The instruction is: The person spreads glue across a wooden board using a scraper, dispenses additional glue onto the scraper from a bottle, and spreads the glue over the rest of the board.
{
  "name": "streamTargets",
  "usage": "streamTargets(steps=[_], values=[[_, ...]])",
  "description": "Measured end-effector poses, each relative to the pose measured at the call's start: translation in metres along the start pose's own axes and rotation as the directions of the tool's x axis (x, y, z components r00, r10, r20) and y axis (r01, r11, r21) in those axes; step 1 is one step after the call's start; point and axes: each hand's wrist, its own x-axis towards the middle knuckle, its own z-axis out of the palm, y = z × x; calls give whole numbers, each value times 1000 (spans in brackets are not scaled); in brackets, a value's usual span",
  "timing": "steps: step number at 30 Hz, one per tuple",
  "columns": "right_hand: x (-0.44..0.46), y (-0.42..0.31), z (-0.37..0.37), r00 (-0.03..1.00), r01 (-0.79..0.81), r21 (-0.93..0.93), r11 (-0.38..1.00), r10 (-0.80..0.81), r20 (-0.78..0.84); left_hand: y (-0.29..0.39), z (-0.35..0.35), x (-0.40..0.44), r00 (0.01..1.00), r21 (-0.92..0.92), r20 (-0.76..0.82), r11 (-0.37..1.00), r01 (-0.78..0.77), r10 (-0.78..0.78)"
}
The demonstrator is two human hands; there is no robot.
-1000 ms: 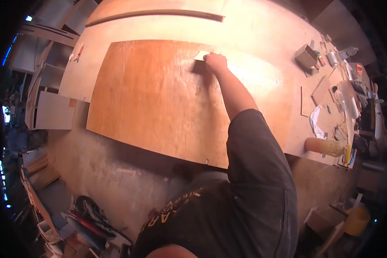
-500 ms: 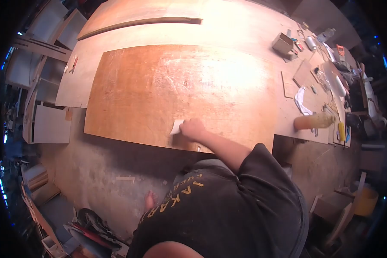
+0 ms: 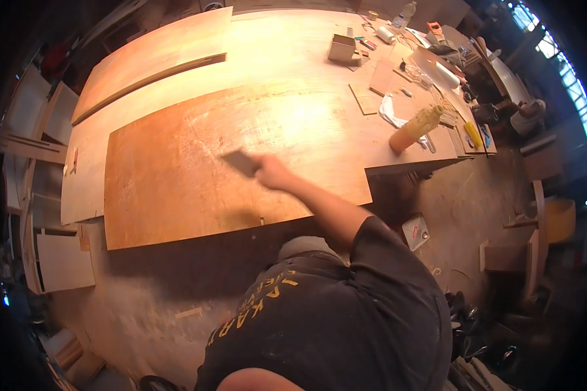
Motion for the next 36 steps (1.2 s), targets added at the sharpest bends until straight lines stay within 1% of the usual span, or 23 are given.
streamTargets(steps=[2, 3, 5, 6, 8, 10, 11, 14, 16, 18, 19, 20, 21, 23, 25, 26, 27, 29, 31, 33, 34, 35, 36], values=[[46, 59, -64, 979, -25, -4, 1000, 24, -201, -18, 6, 6, 996, -149, -15, 985, 84, -87], [54, 56, -102, 956, -88, -91, 992, 58, -289, -19, 6, 8, 996, -219, -25, 972, 80, -87], [89, 93, -163, 900, -179, -168, 969, 92, -427, -7, 9, 7, 994, -359, -47, 930, 74, -97], [99, 90, -193, 892, -268, -179, 947, 174, -417, 6, 12, 5, 992, -351, -48, 932, 89, -113], [122, 88, -239, 893, -323, -335, 885, 168, -417, 32, 21, 0, 987, -340, -57, 933, 119, -147], [168, 136, -271, 926, -268, -473, 839, 88, -367, 55, 38, -9, 995, -386, -4, 918, 91, -100], [182, 142, -281, 941, -248, -605, 757, 39, -337, 66, 47, -13, 997, -409, 22, 909, 78, -76], [233, 179, -305, 977, -163, -737, 656, 2, -214, 115, 59, -51, 994, -130, 86, 989, 78, -67], [261, 208, -308, 985, -153, -752, 641, 32, -172, 131, 64, -85, 987, -255, 8, 954, 159, -163], [256, 227, -301, 988, -147, -772, 619, 60, -140, 106, 76, -87, 962, -379, -29, 894, 240, -270], [255, 237, -298, 990, -123, -768, 629, 21, -141, 92, 81, -82, 984, -439, -34, 887, 142, -175], [253, 236, -299, 991, -129, -786, 604, 57, -119, 97, 80, -84, 991, -323, -43, 940, 108, -128], [244, 231, -299, 991, -132, -778, 614, 82, -104, 99, 79, -86, 996, -204, -38, 976, 73, -82], [216, 225, -297, 989, -132, -772, 622, 134, -61, 93, 81, -74, 998, -118, 18, 991, 57, -55], [181, 216, -292, 984, -124, -776, 619, 176, -16, 88, 77, -49, 997, -107, 2, 992, 71, -71], [157, 212, -286, 977, -146, -766, 626, 213, -13, 115, 77, -46, 995, -79, -29, 992, 94, -97], [129, 212, -278, 971, -141, -775, 616, 238, 12, 137, 74, -45, 995, -130, -27, 988, 89, -93], [69, 202, -263, 960, -144, -779, 610, 276, 38, 143, 68, 1, 978, -485, 206, 870, 92, 11], [-1, 188, -244, 950, -165, -771, 615, 309, 43, 188, 74, 20, 989, -548, 94, 835, -46, 117], [-71, 180, -220, 940, -202, -755, 623, 340, 29, 244, 79, 13, 984, -640, 98, 767, -50, 146], [-108, 175, -207, 934, -226, -740, 634, 358, 22, 267, 77, 8, 959, -709, 186, 705, -21, 216], [-144, 170, -195, 942, -227, -730, 645, 336, 3, 282, 80, 8, 947, -777, 222, 629, 28, 231], [-179, 166, -184, 949, -228, -721, 654, 315, -15, 296, 84, 4, 937, -791, 254, 609, 60, 238]])
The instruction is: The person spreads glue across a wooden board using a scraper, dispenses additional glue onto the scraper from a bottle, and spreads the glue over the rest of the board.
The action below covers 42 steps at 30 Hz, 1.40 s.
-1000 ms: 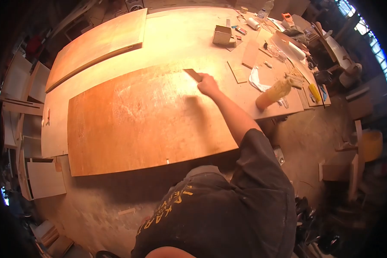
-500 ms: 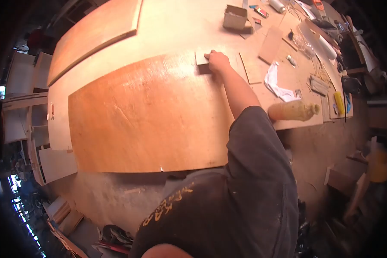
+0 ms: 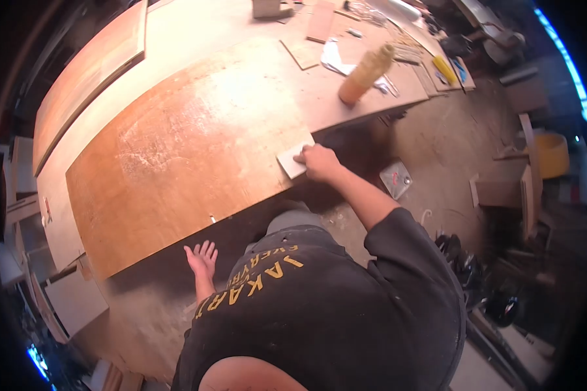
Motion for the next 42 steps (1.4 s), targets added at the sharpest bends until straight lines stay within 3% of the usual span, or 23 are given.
streamTargets(steps=[4, 6, 8, 11, 14, 16, 19, 20, 21, 22, 23, 24, 26, 27, 29, 32, 33, 36, 37, 42], values=[[-106, -16, 33, 996, -81, 28, 996, 80, 25, 2, 52, -11, 987, -44, 138, 995, 93, -86], [-135, -16, 48, 972, -167, 64, 984, 154, 178, -9, 59, -22, 973, 18, 201, 993, 115, -116], [-140, -9, 49, 984, -81, 147, 986, 102, -143, -16, 71, -24, 960, 111, 251, 989, 98, -124], [-118, -12, 24, 841, 42, 172, 984, 58, -537, -30, 72, -26, 948, 208, 268, 971, 114, -169], [-81, 5, 22, 842, 38, 148, 988, 48, -538, -36, 82, -35, 942, 304, 270, 946, 111, -198], [-77, 22, 41, 918, 7, 21, 1000, 2, -396, -40, 97, -40, 944, 338, 267, 936, 95, -192], [-104, 41, 39, 967, 79, 39, 996, -67, -244, -49, 124, -43, 948, 357, 270, 932, 62, -166], [-114, 46, 17, 995, 37, 100, 994, -28, -99, -55, 136, -44, 948, 371, 271, 927, 60, -169], [-117, 66, 19, 989, 69, 388, 919, -13, -146, -61, 151, -47, 946, 384, 272, 921, 59, -174], [-121, 86, 21, 984, 101, 645, 757, 21, -178, -68, 163, -53, 946, 403, 268, 913, 63, -184], [-122, 107, 22, 987, 10, 796, 605, 120, -103, -75, 178, -58, 941, 352, 283, 933, 79, -186], [-125, 128, 13, 988, -91, 978, 190, 142, 64, -81, 202, -66, 935, 303, 301, 949, 91, -186], [-141, 144, -34, 982, 9, 908, -419, 177, 72, -103, 248, -74, 936, 114, 317, 986, 119, -150], [-144, 158, -49, 991, 40, 851, -523, 133, 35, -114, 268, -75, 945, -26, 308, 992, 124, -110], [-142, 187, -69, 995, 64, 806, -588, 99, -7, -127, 297, -74, 949, -288, 311, 947, 141, -47], [-141, 224, -83, 996, 74, 773, -630, 91, -21, -134, 329, -77, 994, -441, 98, 894, 77, -37], [-141, 233, -84, 995, 77, 768, -635, 92, -23, -137, 328, -72, 998, -414, 53, 908, 59, -40], [-144, 255, -80, 996, 79, 751, -655, 76, -38, -141, 330, -57, 996, -565, -91, 823, -55, 4], [-145, 259, -78, 997, 76, 740, -668, 68, -41, -141, 323, -47, 999, -603, -9, 797, -37, 39], [-157, 266, -82, 997, 81, 699, -710, 49, -67, -145, 312, -31, 998, -514, -8, 856, -57, 61]])
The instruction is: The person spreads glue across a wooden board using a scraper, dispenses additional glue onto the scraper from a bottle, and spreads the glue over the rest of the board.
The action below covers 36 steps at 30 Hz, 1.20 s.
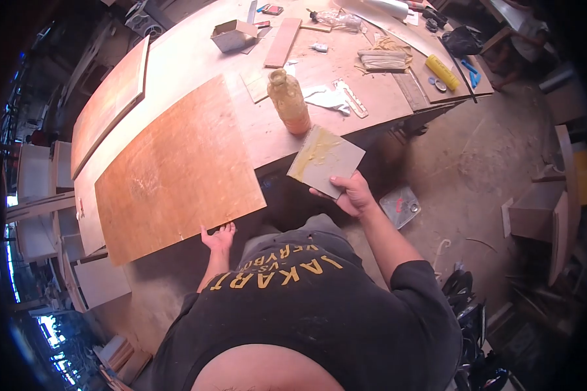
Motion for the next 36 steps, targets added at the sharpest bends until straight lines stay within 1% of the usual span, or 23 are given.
streamTargets(steps=[3, 6, 7, 10, 11, 12, 13, 14, 15, 16, 17, 18, 20, 22, 25, 28, 31, 34, 35, 36], values=[[-3, -2, 3, 1000, 14, 10, 1000, -14, 17, -3, -1, -9, 999, 2, -48, 1000, -1, 1], [-6, -7, 8, 1000, 18, 41, 999, -19, 24, -1, -11, -7, 999, -12, -17, 1000, 29, -29], [-8, -8, 8, 999, 32, 34, 999, -32, 24, -5, -7, -6, 988, -33, -155, 999, 1, -6], [-10, -11, 12, 997, 75, -12, 997, -75, 16, -18, -13, 1, 951, 93, -307, 994, 66, -34], [-11, -12, 11, 996, 94, -45, 995, -94, 4, -23, -17, 1, 942, 232, -310, 951, 206, -128], [-12, -14, 10, 994, 108, -77, 991, -109, -6, -31, -11, -4, 929, 384, -322, 871, 306, -184], [-13, -14, 8, 993, 119, -92, 989, -120, -4, -38, 2, -15, 955, 603, -203, 740, 297, -217], [-15, -15, 5, 992, 128, -108, 986, -129, -5, -46, 20, -24, 957, 785, -97, 570, 243, -274], [-17, -14, 2, 990, 136, -126, 983, -138, -6, -50, 33, -21, 942, 886, 27, 445, 132, -333], [-19, -14, 2, 987, 157, -136, 978, -160, -9, -56, 49, -16, 904, 948, 136, 319, 1, -406], [-22, -14, 3, 983, 177, -146, 973, -181, -13, -66, 76, -19, 880, 956, 245, 255, -148, -406], [-25, -14, 6, 979, 199, -158, 967, -204, -17, -78, 110, -27, 840, 936, 349, 190, -295, -415], [-29, -12, 11, 974, 212, -167, 963, -223, -46, -99, 162, -36, 760, 820, 564, 114, -560, -323], [-35, -11, 7, 971, 218, -183, 959, -232, -62, -122, 198, -19, 655, 689, 713, 75, -721, -251], [-48, -10, 3, 973, 203, -211, 956, -222, -69, -139, 243, -32, 718, 747, 647, 21, -665, -257], [-58, -5, 3, 948, 255, -242, 936, -291, -126, -156, 256, -34, 637, 632, 746, -92, -769, -194], [-63, 1, -4, 938, 259, -306, 916, -314, -145, -175, 284, -25, 569, 567, 820, -50, -822, -62], [-66, 3, -2, 946, 219, -316, 923, -281, -164, -190, 313, -4, 334, 327, 942, -153, -932, -21], [-67, 3, -1, 940, 230, -322, 918, -296, -172, -195, 320, 2, 255, 251, 967, -132, -959, -9], [-66, 5, 1, 935, 240, -330, 913, -309, -175, -201, 328, -2, 277, 275, 961, -59, -960, -26]])
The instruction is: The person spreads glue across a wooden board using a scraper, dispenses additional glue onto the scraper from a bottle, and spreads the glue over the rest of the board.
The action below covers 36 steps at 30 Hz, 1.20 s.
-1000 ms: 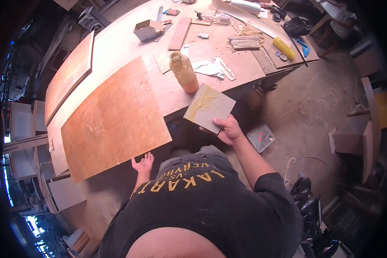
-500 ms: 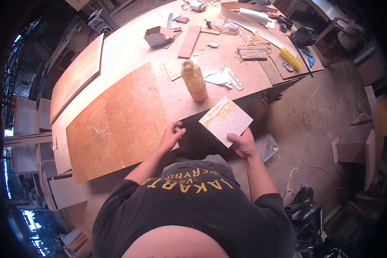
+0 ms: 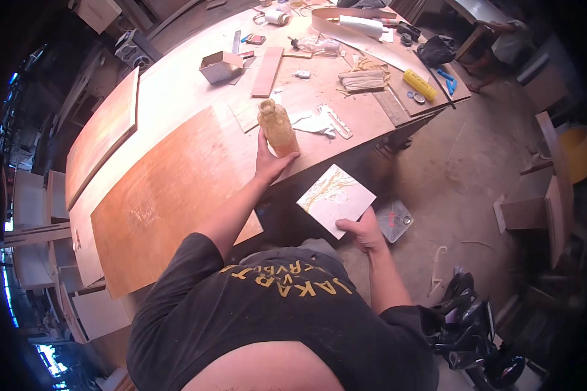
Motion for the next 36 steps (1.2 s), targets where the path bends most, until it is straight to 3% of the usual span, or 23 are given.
streamTargets(steps=[2, 4, 6, 8, 9, 12, 16, 19, 22, 28, 31, 34, 36], values=[[0, -1, 2, 999, 37, -27, 999, -37, -17, 9, -1, 12, 998, -132, 20, 990, 56, -54], [2, 3, 6, 996, 83, -63, 995, -84, -24, -11, 11, 25, 988, -18, -152, 1000, -14, 11], [2, 10, -2, 996, 86, -88, 992, -87, -15, 1, 3, 36, 983, 67, -184, 998, 3, 10], [3, 14, -6, 997, 66, -82, 994, -69, -33, -16, 8, 48, 990, -1, -121, 998, 69, -69], [4, 8, 0, 998, 60, -66, 996, -60, 5, -14, 7, 47, 982, -32, -164, 996, 85, -90], [8, 3, 9, 987, 52, -97, 994, -66, -146, -7, 1, 40, 970, 6, -205, 991, 131, -127], [33, 6, -11, 954, 183, -141, 973, -210, -215, 41, -26, 18, 972, -27, -233, 999, -46, 39], [51, -2, -16, 972, 121, -105, 987, -140, -189, 90, -61, -3, 951, -62, -294, 991, -119, 95], [67, -16, -2, 990, 69, -62, 996, -76, -121, 117, -96, -8, 946, -219, -301, 957, -192, 121], [106, -30, 28, 987, -14, 36, 999, 8, 162, 186, -200, 2, 815, 22, -346, 873, -487, 464], [114, -41, 51, 955, -77, 156, 985, 27, 296, 224, -255, -5, 905, 249, -98, 891, -380, 414], [110, -57, 92, 936, -88, 203, 975, 11, 352, 259, -283, -9, 856, 392, 49, 779, -490, 514], [109, -66, 111, 884, -81, 230, 970, -37, 466, 279, -293, -17, 863, 559, 175, 674, -483, 474]])
